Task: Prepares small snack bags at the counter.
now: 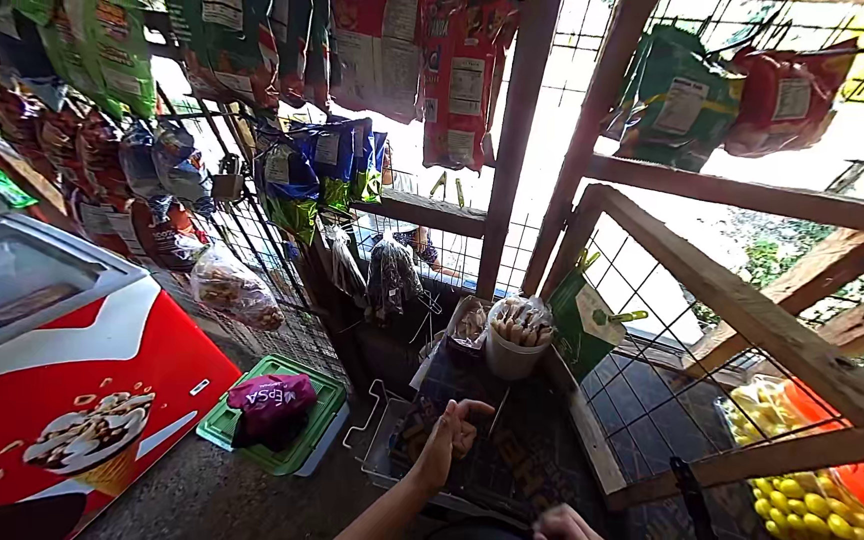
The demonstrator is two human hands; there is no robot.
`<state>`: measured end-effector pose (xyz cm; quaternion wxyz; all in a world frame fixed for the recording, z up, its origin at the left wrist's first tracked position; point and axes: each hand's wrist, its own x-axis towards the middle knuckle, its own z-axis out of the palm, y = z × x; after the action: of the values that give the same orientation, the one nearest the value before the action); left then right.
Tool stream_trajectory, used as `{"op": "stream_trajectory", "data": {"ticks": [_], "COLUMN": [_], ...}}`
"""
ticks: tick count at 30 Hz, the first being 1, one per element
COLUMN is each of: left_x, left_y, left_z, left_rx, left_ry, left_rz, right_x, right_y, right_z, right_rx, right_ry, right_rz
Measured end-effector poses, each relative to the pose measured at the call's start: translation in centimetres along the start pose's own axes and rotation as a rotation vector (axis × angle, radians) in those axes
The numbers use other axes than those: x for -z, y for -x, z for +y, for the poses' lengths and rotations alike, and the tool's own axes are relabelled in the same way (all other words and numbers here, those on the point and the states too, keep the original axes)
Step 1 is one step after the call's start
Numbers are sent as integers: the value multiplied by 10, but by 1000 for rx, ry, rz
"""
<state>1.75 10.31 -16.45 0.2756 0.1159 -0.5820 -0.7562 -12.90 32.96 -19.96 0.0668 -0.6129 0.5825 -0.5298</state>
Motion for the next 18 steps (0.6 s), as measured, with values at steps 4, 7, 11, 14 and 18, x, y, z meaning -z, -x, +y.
{"op": "stream_trajectory", "data": {"ticks": [4, 7, 11, 14, 18], "left_x": [-19, -19, -18, -17, -21], "left_y": [7, 11, 13, 13, 6], "left_z": [4, 3, 5, 9, 15], "left_rx": [56, 37, -7, -45, -92], "left_ry": [-72, -76, -115, -180, -129], "left_rz": [-126, -110, 141, 282, 432], "right_x": [-26, -48, -59, -65, -72], "right_y": [-71, -104, -124, -136, -149], "right_z": [-5, -10, -22, -28, -33], "right_rx": [135, 210, 216, 266, 329], "right_ry": [54, 153, 262, 332, 361], "right_rz": [-107, -86, -161, -185, -176]}}
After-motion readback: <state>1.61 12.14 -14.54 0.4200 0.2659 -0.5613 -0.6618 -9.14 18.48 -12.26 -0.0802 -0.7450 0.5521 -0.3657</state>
